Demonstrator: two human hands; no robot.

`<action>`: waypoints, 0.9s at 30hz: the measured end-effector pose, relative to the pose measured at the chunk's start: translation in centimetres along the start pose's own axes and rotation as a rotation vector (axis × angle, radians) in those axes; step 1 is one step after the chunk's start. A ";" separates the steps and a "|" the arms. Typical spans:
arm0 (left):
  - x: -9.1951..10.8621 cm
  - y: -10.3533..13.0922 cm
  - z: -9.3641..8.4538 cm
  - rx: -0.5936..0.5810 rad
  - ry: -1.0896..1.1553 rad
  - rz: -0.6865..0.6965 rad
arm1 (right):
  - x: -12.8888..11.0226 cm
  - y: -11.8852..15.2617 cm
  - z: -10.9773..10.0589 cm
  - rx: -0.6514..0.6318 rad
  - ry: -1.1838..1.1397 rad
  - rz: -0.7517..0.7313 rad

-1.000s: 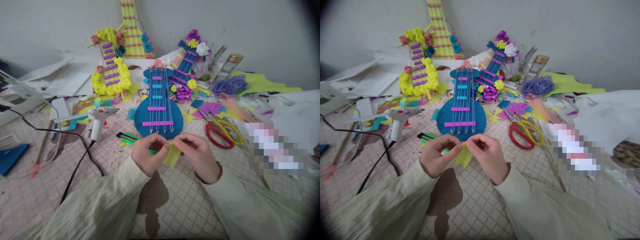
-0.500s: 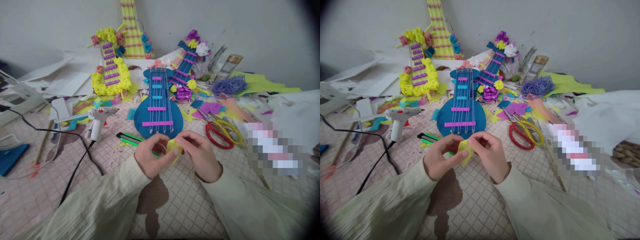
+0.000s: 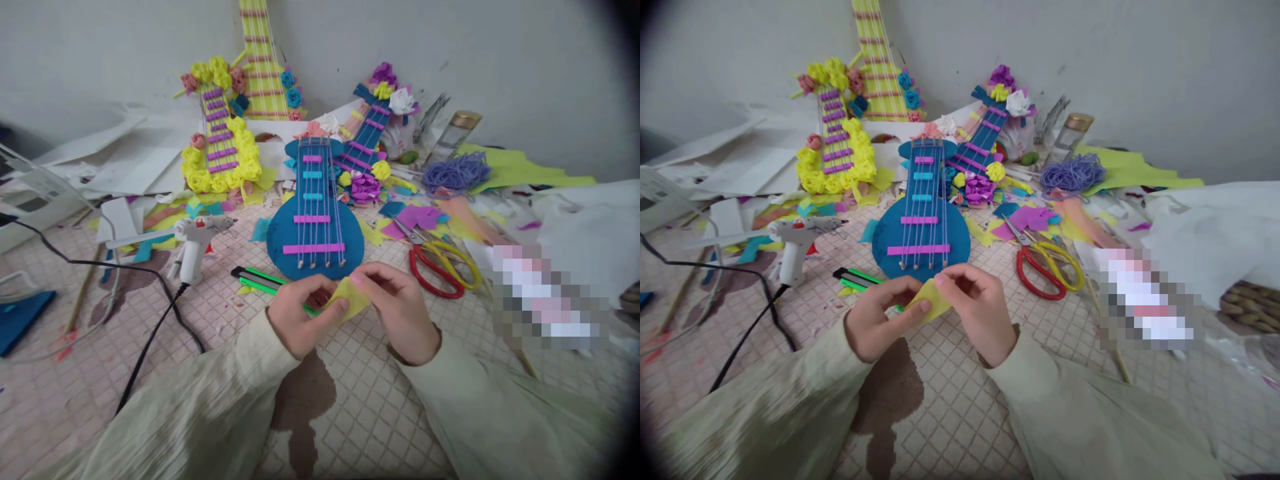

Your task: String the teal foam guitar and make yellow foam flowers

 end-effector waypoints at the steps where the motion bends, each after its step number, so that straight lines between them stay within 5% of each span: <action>1: 0.0 -0.1 -0.1 0.003 0.009 0.002 | 0.2 -0.1 -0.1 0.014 -0.049 0.004; 13: -0.9 -0.3 0.0 0.011 0.179 -0.087 | 0.6 -0.1 0.2 -0.017 -0.082 0.061; 16: -0.7 -0.2 0.2 -0.014 0.183 -0.117 | -0.2 0.0 0.3 -0.066 -0.001 -0.016; 22: -0.3 0.2 0.4 -0.020 -0.066 0.035 | -1.5 0.4 1.0 -0.248 0.177 -0.258; 27: -0.1 0.2 0.1 0.030 -0.094 0.025 | -0.4 0.3 0.8 -0.195 0.114 -0.021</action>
Point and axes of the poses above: each hand's wrist, its own y-axis away from the middle knuckle, its own z-axis out of the palm, x = y × z, the point moved 4 cm from there along -y, towards the middle knuckle
